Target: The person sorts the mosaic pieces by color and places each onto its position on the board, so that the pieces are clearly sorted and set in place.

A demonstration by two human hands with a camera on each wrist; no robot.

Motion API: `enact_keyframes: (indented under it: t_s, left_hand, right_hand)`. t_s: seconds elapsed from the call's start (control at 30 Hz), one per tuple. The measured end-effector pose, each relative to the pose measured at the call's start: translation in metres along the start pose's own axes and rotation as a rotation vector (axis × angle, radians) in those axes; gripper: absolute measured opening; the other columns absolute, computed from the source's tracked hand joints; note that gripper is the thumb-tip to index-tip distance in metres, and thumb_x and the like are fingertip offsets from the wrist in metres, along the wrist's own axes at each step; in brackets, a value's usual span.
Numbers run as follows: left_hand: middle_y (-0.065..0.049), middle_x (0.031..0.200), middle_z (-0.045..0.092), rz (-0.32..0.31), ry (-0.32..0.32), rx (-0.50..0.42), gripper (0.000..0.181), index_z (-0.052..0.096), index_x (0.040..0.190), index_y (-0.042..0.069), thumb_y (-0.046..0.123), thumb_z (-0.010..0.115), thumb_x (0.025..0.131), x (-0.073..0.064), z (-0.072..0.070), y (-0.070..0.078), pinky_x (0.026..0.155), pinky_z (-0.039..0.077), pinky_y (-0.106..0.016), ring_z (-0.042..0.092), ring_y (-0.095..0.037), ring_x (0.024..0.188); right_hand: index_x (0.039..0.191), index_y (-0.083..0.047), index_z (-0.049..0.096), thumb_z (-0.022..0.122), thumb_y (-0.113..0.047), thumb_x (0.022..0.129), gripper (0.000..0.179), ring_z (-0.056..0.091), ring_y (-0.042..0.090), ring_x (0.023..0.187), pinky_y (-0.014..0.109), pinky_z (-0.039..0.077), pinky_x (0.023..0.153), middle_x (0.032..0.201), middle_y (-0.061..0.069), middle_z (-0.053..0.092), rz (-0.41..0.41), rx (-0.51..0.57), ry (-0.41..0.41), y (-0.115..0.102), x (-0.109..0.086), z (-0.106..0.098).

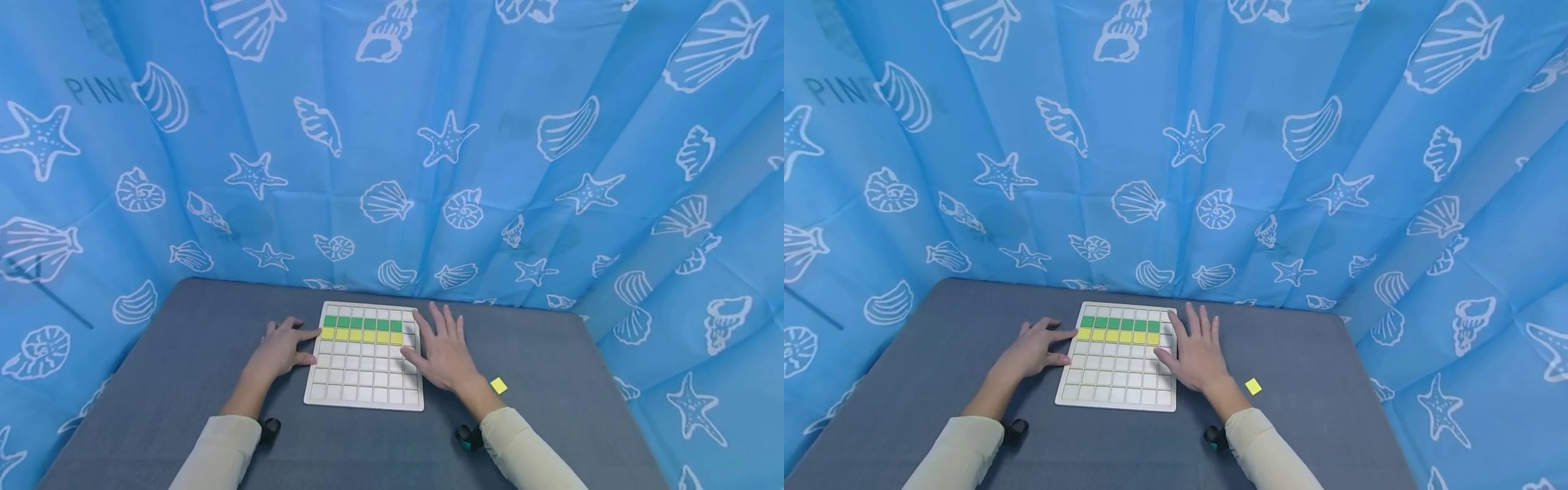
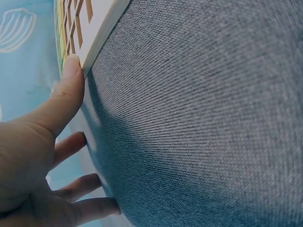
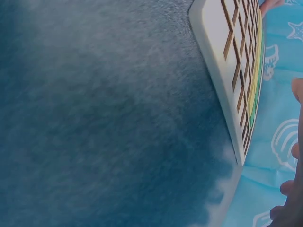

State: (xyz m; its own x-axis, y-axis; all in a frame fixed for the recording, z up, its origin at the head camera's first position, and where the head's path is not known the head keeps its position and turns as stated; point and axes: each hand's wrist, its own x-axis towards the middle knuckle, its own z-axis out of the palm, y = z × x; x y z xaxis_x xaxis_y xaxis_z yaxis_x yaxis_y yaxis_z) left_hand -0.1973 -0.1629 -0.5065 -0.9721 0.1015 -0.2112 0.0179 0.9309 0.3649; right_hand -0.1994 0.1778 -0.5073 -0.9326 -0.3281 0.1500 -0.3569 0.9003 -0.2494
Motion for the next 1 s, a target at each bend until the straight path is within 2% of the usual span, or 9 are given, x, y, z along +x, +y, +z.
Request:
enact_keyframes:
  t_s: [0.2, 0.6, 1.0]
  left_hand:
    - [-0.019, 0.157, 0.042, 0.020, 0.006, 0.010, 0.067, 0.056, 0.148, 0.030, 0.036, 0.080, 0.086, 0.000, 0.000, -0.001, 0.108, 0.037, -0.074, 0.034, -0.054, 0.140]
    - [-0.019, 0.157, 0.042, 0.029, 0.014, 0.005, 0.067, 0.056, 0.147, 0.030, 0.036, 0.081, 0.086, -0.001, 0.001, -0.003, 0.107, 0.037, -0.073, 0.032, -0.056, 0.141]
    - [-0.019, 0.158, 0.042, 0.011, 0.001, 0.005, 0.066, 0.056, 0.147, 0.030, 0.036, 0.081, 0.086, 0.000, -0.001, -0.003, 0.106, 0.038, -0.073, 0.033, -0.055, 0.140]
  right_hand:
    - [0.161, -0.020, 0.033, 0.060, -0.061, 0.094, 0.083, 0.015, 0.050, 0.156, 0.074, 0.011, 0.122, 0.169, 0.021, 0.021, 0.019, -0.014, 0.018, 0.009, -0.009, -0.002]
    - [0.162, -0.019, 0.032, 0.058, -0.065, 0.094, 0.086, 0.013, 0.052, 0.155, 0.074, 0.009, 0.121, 0.169, 0.022, 0.020, 0.113, -0.022, -0.002, 0.033, -0.034, -0.010]
    - [0.162, -0.017, 0.030, 0.057, -0.065, 0.095, 0.086, 0.009, 0.056, 0.154, 0.076, 0.007, 0.120, 0.170, 0.024, 0.017, 0.168, -0.039, -0.029, 0.057, -0.055, -0.021]
